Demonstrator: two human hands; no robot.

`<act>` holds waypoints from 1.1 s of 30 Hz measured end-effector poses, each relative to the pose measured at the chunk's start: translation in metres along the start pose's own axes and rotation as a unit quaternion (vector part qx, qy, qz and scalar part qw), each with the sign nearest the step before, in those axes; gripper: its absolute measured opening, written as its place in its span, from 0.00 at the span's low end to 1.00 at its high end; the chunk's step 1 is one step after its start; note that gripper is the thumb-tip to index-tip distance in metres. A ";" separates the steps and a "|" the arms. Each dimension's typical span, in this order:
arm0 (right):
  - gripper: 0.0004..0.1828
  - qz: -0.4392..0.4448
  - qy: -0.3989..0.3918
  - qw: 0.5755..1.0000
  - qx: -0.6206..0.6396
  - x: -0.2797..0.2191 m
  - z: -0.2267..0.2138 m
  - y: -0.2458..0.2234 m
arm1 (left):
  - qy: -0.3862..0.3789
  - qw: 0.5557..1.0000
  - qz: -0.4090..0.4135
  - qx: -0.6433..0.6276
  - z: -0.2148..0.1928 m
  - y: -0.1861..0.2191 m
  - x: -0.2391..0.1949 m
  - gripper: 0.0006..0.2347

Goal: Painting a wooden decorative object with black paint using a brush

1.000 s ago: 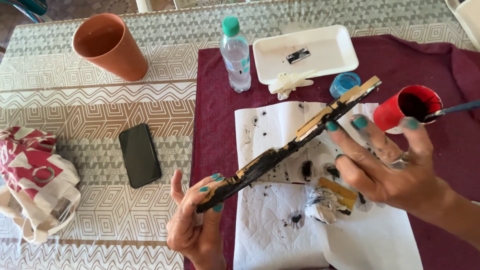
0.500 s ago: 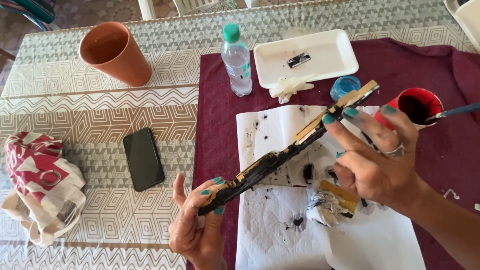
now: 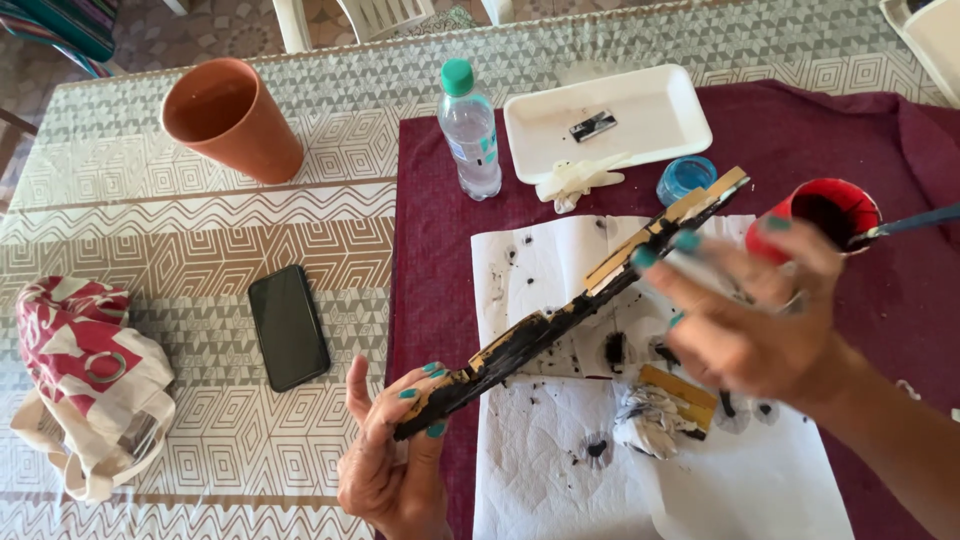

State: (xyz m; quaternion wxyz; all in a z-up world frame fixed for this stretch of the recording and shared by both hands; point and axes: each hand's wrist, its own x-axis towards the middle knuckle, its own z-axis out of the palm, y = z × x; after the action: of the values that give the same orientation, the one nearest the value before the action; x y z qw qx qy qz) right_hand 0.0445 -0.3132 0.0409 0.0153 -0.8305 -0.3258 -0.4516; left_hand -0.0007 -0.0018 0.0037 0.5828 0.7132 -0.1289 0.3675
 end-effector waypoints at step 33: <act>0.08 0.024 -0.040 0.998 -0.041 -0.001 -0.008 0.002 | 0.003 1.000 -0.010 -0.020 0.000 -0.002 -0.003 0.08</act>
State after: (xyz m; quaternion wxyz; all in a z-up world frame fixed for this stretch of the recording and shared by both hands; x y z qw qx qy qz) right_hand 0.0394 -0.3184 0.0452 -0.0211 -0.8551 -0.2875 -0.4309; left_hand -0.0014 -0.0016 -0.0001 0.6014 0.7012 -0.1274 0.3611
